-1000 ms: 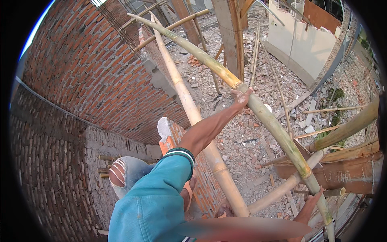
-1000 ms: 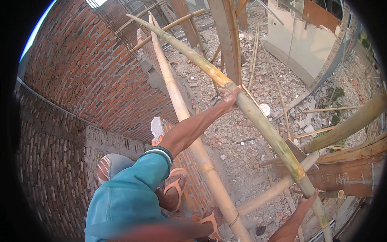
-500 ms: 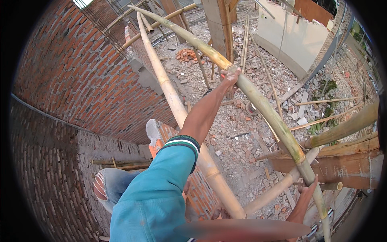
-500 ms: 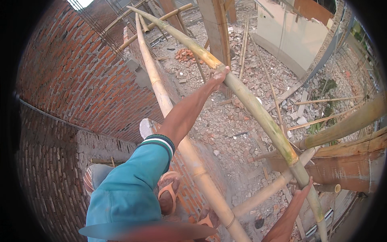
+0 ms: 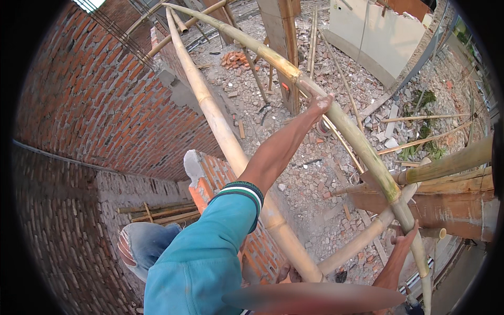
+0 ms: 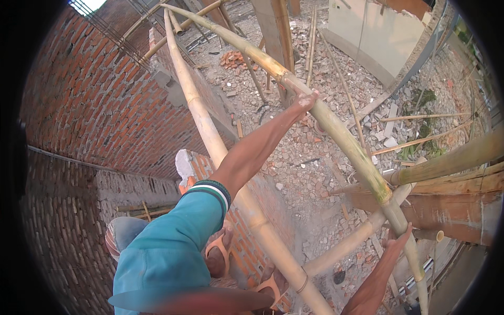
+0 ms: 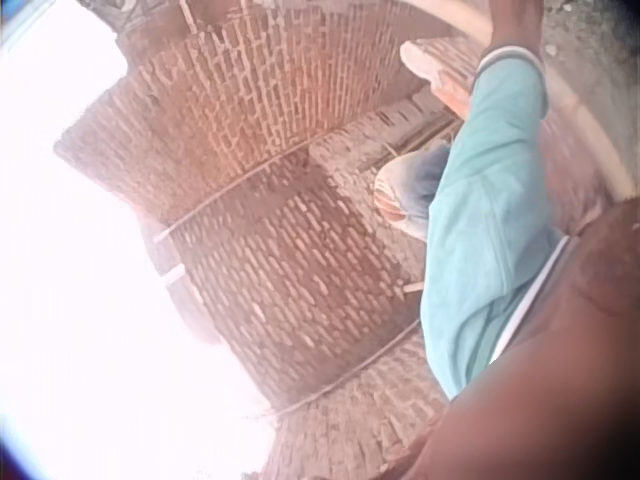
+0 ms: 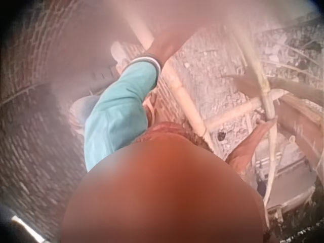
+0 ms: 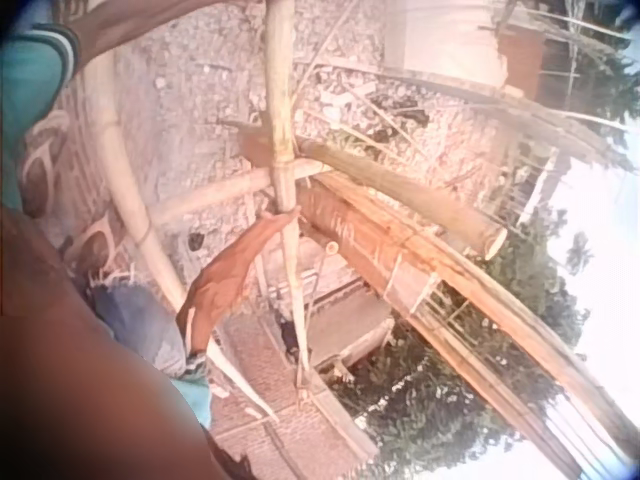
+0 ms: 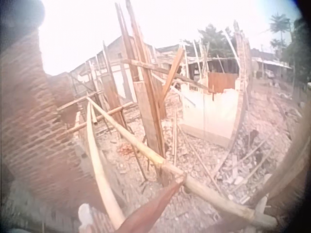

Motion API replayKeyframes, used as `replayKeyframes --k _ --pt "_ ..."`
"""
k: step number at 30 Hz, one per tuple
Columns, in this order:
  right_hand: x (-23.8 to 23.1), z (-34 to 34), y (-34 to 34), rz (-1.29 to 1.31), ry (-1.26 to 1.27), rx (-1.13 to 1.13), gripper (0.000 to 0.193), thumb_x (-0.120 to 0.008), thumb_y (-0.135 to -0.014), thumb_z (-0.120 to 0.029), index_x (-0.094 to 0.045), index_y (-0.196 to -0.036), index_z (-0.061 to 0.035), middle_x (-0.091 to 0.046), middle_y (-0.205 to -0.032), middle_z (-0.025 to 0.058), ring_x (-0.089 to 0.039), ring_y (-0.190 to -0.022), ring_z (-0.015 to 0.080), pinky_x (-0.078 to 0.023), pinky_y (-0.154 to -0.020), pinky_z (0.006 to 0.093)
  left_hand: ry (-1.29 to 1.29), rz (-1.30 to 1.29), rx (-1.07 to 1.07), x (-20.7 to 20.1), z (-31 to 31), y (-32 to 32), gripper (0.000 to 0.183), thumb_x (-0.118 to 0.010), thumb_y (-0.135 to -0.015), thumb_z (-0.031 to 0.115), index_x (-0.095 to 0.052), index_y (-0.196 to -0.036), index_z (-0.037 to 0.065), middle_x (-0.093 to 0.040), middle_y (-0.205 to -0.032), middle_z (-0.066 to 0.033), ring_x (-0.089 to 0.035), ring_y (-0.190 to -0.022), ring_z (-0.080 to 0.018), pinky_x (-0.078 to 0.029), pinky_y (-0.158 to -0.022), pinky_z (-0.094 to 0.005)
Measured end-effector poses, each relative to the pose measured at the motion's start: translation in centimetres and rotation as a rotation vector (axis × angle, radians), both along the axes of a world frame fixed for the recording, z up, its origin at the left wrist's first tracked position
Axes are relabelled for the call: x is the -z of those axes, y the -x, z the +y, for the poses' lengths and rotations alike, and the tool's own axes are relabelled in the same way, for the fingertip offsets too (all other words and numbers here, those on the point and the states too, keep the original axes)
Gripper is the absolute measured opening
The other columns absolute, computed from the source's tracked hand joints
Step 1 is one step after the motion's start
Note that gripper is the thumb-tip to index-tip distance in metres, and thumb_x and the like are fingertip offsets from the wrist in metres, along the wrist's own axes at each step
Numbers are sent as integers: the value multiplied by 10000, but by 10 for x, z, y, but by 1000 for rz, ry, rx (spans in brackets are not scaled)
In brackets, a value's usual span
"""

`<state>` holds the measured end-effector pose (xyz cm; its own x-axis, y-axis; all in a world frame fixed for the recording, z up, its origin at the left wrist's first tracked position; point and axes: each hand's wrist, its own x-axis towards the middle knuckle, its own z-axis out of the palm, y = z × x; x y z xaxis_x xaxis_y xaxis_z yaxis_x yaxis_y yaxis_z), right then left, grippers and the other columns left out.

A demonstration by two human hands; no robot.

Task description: The person lifts and positions bamboo poles to assemble a scaffolding structure. They align the poles with existing supports and adjust their placement to secure the framework.

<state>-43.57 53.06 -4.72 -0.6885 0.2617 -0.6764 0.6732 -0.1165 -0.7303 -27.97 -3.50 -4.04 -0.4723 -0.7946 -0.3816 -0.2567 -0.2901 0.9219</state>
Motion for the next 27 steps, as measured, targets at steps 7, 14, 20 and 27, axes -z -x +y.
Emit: replayKeyframes --k 7,14,20,27 --pt "18 13 15 119 394 286 494 -754 -848 -307 -582 -1239 -58 -679 -1145 120 -664 -1072 311 -539 -986 485 139 -135 95 32 -66 -27 717 -600 -969 503 -458 -1422 -33 -585 -1336 -212 -596 -1161 -283 -466 -1020 -411" --pt "-6 -78 -51 165 413 491 723 -862 -736 -227 -495 -1302 33 -635 -1129 145 -654 -1001 302 -564 -949 488 -275 -112 89 31 -158 -55 691 -535 -973 611 -540 -1368 44 -577 -1324 -200 -571 -1177 -284 -439 -1045 -439" --pt "-23 -62 -67 113 -158 336 900 -842 -799 -430 -409 -1412 67 -516 -1401 209 -554 -1224 287 -479 -1019 427 1209 -157 298 24 -126 -36 651 -482 -1012 602 -465 -1505 177 -527 -1472 -136 -494 -1348 -311 -324 -1118 -568" --pt "-2 81 -8 278 133 572 767 -839 -827 -342 -438 -1354 47 -504 -1402 207 -555 -1248 287 -485 -1004 430 1726 -391 1027 8 -2 -30 695 -555 -914 663 -554 -1448 219 -604 -1384 -82 -516 -1317 -324 -218 -1076 -735"
